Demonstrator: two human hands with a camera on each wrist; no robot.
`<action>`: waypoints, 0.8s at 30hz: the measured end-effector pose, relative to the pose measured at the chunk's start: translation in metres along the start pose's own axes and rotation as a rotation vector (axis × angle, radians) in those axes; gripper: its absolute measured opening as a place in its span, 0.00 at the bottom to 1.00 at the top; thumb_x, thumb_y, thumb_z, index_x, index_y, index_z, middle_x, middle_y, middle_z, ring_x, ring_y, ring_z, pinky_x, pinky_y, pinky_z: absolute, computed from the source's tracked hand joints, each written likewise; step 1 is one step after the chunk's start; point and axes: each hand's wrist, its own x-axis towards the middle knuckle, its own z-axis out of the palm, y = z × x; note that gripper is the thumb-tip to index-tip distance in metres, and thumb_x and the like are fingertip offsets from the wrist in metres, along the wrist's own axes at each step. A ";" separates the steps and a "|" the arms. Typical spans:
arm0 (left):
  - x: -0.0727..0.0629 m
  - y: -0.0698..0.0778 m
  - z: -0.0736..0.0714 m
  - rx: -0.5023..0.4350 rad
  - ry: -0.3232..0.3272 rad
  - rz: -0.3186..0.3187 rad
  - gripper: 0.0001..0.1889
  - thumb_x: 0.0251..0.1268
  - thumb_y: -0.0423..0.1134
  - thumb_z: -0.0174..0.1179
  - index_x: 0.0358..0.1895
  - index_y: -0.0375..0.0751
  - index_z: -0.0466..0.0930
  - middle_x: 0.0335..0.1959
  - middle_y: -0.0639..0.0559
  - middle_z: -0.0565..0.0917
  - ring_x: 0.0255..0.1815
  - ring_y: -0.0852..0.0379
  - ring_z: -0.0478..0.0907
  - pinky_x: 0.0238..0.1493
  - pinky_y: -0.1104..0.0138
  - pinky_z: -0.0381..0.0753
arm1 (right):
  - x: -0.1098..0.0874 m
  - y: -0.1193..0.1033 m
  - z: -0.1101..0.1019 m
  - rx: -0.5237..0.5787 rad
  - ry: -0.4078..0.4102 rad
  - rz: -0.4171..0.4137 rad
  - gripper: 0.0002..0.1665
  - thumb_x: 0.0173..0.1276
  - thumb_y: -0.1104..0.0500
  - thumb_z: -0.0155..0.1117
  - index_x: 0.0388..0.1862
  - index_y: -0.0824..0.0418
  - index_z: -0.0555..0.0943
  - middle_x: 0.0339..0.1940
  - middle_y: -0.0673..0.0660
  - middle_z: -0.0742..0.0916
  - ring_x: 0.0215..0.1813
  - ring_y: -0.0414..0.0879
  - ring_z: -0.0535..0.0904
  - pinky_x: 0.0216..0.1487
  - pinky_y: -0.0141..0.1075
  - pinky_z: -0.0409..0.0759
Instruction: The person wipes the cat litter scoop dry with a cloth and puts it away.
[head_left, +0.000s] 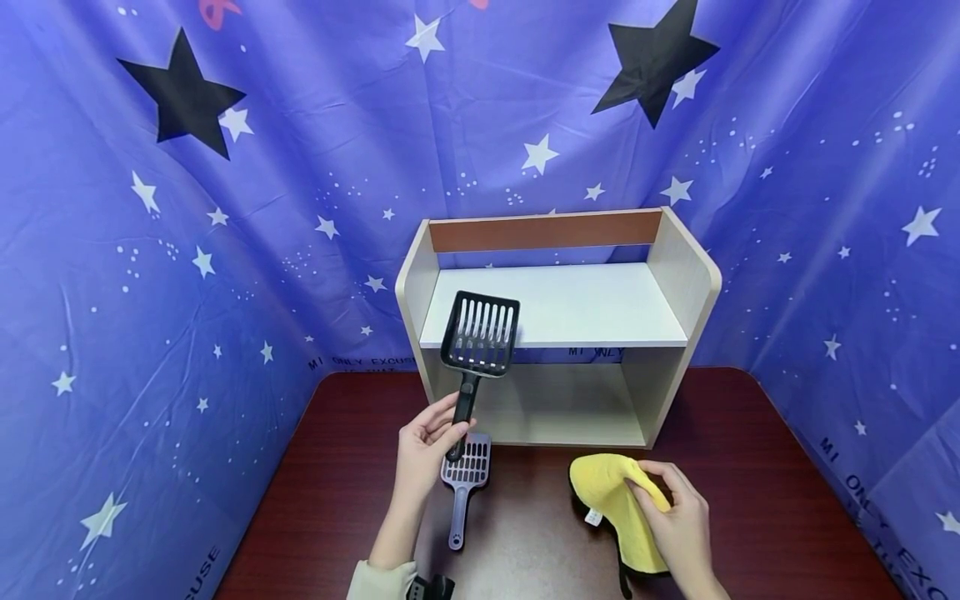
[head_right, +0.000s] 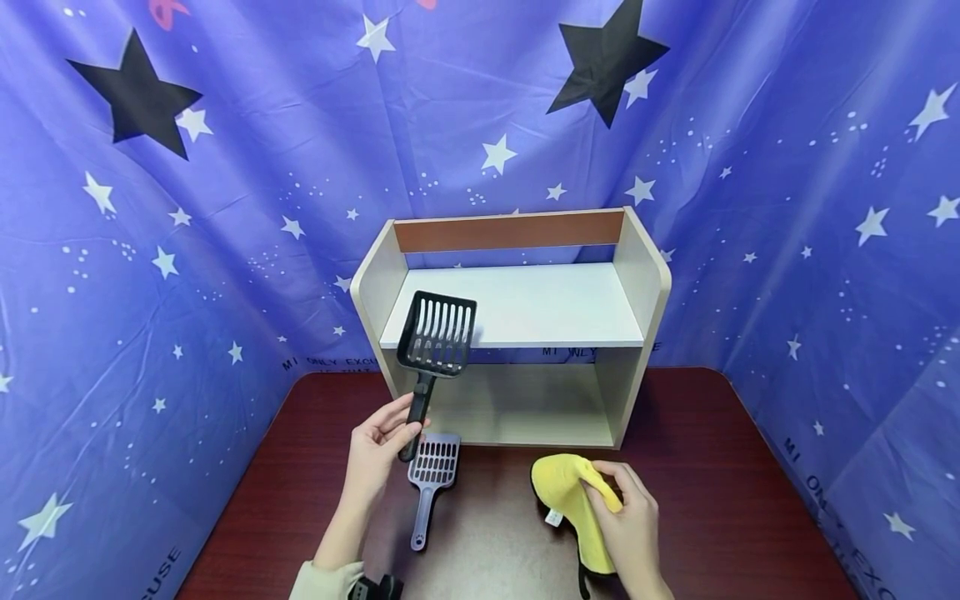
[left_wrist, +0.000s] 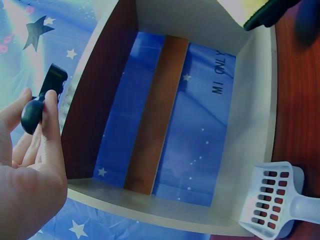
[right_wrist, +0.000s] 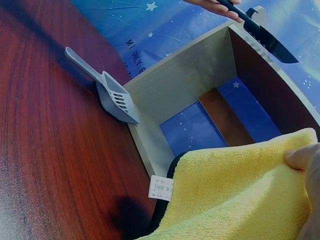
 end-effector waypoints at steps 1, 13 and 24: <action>0.002 0.001 0.001 -0.006 0.010 -0.005 0.24 0.62 0.23 0.63 0.63 0.26 0.75 0.50 0.23 0.82 0.39 0.62 0.89 0.42 0.71 0.87 | 0.000 0.000 0.000 0.000 0.000 -0.001 0.21 0.44 0.80 0.76 0.37 0.65 0.85 0.39 0.33 0.82 0.39 0.18 0.75 0.39 0.12 0.73; 0.023 0.010 0.008 -0.122 0.082 -0.055 0.25 0.62 0.22 0.62 0.63 0.25 0.73 0.44 0.42 0.90 0.38 0.60 0.89 0.38 0.66 0.89 | -0.002 0.000 0.000 0.033 0.022 0.002 0.23 0.43 0.80 0.76 0.38 0.63 0.86 0.35 0.43 0.86 0.36 0.22 0.77 0.37 0.13 0.74; 0.048 0.019 0.016 -0.150 0.127 -0.071 0.21 0.65 0.24 0.61 0.62 0.26 0.75 0.37 0.53 0.91 0.37 0.60 0.89 0.38 0.65 0.89 | -0.004 0.001 -0.002 0.017 0.024 0.014 0.23 0.43 0.80 0.76 0.37 0.62 0.86 0.35 0.44 0.87 0.39 0.19 0.76 0.39 0.12 0.73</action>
